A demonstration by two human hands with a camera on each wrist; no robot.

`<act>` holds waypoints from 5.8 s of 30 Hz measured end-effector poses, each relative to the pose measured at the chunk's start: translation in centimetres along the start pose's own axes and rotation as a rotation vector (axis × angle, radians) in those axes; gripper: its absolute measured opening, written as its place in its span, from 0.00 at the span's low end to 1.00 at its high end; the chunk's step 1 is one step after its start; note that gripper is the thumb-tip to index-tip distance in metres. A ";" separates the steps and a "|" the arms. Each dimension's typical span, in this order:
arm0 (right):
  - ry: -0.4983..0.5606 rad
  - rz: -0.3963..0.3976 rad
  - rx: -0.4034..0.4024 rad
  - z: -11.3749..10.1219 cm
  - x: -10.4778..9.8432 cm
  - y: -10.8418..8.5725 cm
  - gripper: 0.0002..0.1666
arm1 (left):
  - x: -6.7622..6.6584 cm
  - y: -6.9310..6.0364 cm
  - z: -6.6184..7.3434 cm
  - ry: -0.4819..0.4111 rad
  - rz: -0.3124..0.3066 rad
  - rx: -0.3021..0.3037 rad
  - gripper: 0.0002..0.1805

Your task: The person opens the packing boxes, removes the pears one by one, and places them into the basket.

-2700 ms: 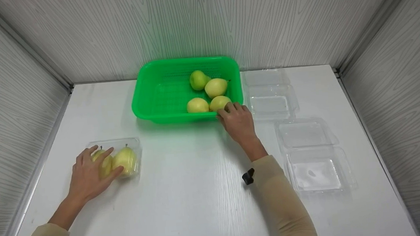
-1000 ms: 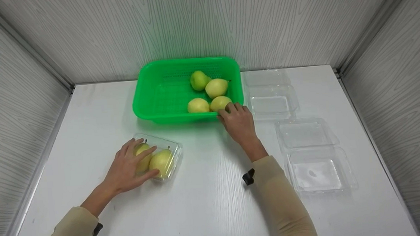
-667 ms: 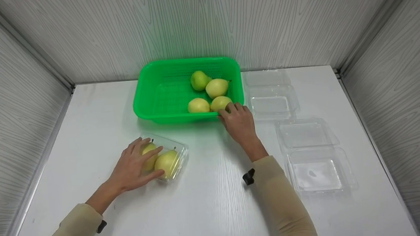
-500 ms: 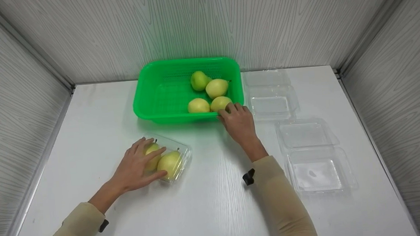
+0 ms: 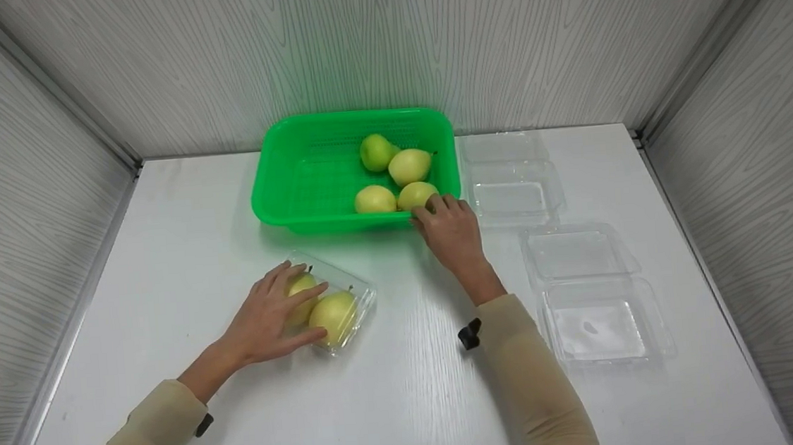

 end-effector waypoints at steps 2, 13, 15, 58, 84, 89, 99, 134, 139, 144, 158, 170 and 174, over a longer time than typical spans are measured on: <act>0.000 0.010 0.000 0.0 -0.1 0.0 0.10 | 0.1 0.0 0.2 -0.013 -0.005 0.005 0.40; 0.009 0.000 0.005 0.0 -0.1 0.0 0.11 | 0.4 0.3 1.4 -0.027 -0.044 0.026 0.40; 0.012 -0.001 0.008 0.0 -0.1 0.0 0.11 | 0.5 0.4 1.6 -0.034 -0.044 0.032 0.40; 0.052 0.043 -0.145 -3.7 -2.1 -2.7 0.12 | 0.5 -3.9 0.0 -0.661 0.405 -0.207 0.43; 0.179 0.069 -0.535 -10.8 -4.4 -10.6 0.17 | 7.6 -6.6 1.7 -1.549 0.478 -0.528 0.43; 0.143 0.079 -0.623 -11.4 -3.8 -11.5 0.08 | 8.4 -6.7 2.2 -1.623 0.521 -0.544 0.39; -0.026 0.115 -0.737 -12.1 -3.1 -12.0 0.14 | 8.8 -6.1 2.7 -1.665 0.504 -0.530 0.38; -0.089 0.235 -0.955 -13.7 -2.2 -12.1 0.11 | 9.1 -4.8 3.9 -1.706 0.469 -0.465 0.48; -0.078 0.268 -0.983 -14.0 -2.2 -12.0 0.11 | 9.1 -4.5 3.9 -1.704 0.469 -0.461 0.48; -0.107 0.266 -0.999 -14.0 -2.0 -12.0 0.11 | 9.1 -4.1 4.0 -1.694 0.462 -0.467 0.45; -0.179 0.335 -1.086 -14.5 -1.4 -12.5 0.13 | 9.4 -4.1 3.7 -1.638 0.395 -0.501 0.43; -0.178 0.324 -1.110 -14.7 -1.7 -12.7 0.13 | 9.1 -4.0 3.8 -1.652 0.388 -0.483 0.43; -0.177 0.321 -1.118 -14.8 -1.9 -12.6 0.14 | 9.1 -3.9 3.9 -1.660 0.383 -0.481 0.43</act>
Point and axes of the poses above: each hand's wrist, its own y-axis towards the middle knuckle, its own x-axis out of the palm, z = x × y, the point moved 6 cm from there along y, towards the middle knuckle, and after that the axes turned 8 degrees about -z, right-handed, at the moved point
